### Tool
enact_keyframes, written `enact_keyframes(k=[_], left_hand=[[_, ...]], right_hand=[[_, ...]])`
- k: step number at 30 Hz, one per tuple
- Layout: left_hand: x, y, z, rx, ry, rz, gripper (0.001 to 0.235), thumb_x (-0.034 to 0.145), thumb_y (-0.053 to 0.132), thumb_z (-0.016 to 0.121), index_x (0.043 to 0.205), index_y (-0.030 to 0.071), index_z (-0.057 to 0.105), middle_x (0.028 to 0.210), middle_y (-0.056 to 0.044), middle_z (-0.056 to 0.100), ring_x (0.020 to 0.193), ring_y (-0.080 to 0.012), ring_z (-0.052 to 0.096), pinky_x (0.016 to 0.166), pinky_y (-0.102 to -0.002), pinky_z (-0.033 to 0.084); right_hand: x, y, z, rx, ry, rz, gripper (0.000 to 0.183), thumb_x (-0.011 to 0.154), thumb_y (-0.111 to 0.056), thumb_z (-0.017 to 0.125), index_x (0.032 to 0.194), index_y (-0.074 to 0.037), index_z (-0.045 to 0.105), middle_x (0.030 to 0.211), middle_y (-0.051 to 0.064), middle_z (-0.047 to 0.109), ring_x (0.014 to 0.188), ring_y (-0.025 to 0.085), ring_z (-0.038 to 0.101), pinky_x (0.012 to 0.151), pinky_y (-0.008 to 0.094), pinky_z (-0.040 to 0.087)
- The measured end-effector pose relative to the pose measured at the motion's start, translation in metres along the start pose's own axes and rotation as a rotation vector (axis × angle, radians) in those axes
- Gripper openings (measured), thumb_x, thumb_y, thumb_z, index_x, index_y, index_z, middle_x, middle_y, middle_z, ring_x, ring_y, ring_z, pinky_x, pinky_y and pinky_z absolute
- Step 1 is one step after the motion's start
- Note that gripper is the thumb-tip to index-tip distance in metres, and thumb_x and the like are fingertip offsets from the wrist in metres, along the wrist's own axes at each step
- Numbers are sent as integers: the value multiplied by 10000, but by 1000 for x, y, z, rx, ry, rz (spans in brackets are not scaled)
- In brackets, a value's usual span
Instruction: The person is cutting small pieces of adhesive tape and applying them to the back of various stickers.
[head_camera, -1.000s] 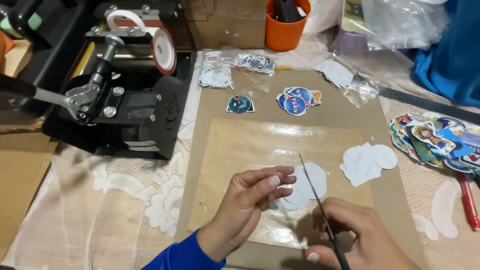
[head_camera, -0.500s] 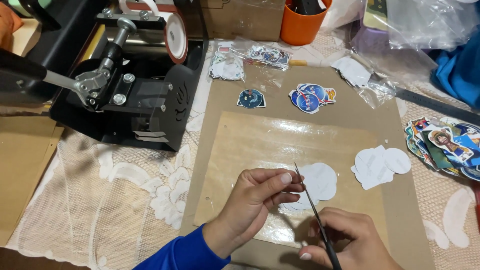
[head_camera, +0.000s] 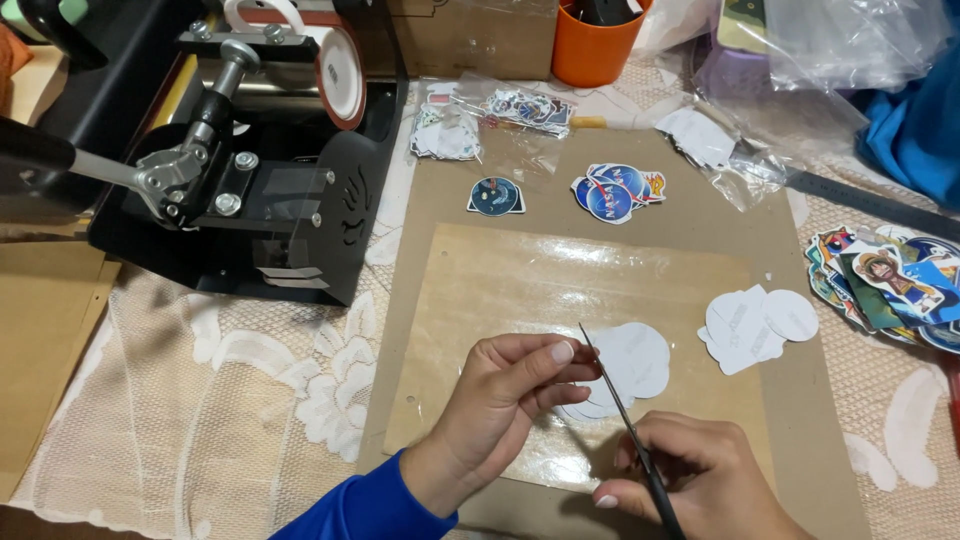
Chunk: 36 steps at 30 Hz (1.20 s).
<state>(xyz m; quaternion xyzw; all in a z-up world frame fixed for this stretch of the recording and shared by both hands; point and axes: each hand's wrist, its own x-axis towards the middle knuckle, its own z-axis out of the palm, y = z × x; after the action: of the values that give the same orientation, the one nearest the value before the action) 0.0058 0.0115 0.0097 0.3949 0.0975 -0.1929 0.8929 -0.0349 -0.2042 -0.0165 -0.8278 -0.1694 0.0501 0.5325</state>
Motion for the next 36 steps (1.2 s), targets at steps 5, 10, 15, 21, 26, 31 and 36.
enact_keyframes(k=[5,10,15,21,26,31,36], left_hand=[[1,-1,-1,-2,15,0,214,858,96,732,974,-84,737,932,-229,756,871,-268,746,723,-279,625],[1,2,-1,23,64,78,149,848,68,739,941,-49,734,920,-213,765,838,-282,746,760,-321,625],[2,21,5,298,82,403,841,779,204,760,1520,65,388,1199,-140,627,1004,-202,650,930,-330,543],[0,26,4,650,11,550,646,873,55,706,1463,54,445,997,-119,714,975,-191,701,897,-304,605],[0,25,5,735,-17,565,617,892,23,666,1464,53,434,995,-104,697,978,-187,693,941,-334,619],[0,25,5,750,-31,554,650,888,-8,661,1481,48,400,984,-121,696,960,-196,700,932,-327,626],[2,24,5,739,-10,501,689,883,23,669,1506,43,376,900,-76,702,900,-158,676,869,-273,564]], right_hand=[[0,2,1,-55,30,-33,334,622,-351,956,619,-129,706,537,-44,606,473,75,458,437,214,381],[3,0,0,-133,132,-79,329,595,-371,938,651,-136,715,577,-48,631,493,59,467,456,202,379],[6,-6,-9,-235,137,-65,296,588,-354,941,745,-161,782,656,-67,760,554,22,626,542,177,474],[2,8,-15,-431,74,58,320,621,-448,920,772,-210,768,641,-86,740,558,69,689,552,229,517],[3,7,-15,-510,46,-19,319,683,-495,858,819,-230,745,749,-102,757,640,107,740,592,271,547],[1,10,-15,-580,30,27,313,708,-519,827,839,-252,730,803,-117,753,648,148,745,553,326,549],[2,7,-14,-737,62,-32,255,782,-535,719,802,-284,675,756,-121,691,639,196,702,474,415,519]])
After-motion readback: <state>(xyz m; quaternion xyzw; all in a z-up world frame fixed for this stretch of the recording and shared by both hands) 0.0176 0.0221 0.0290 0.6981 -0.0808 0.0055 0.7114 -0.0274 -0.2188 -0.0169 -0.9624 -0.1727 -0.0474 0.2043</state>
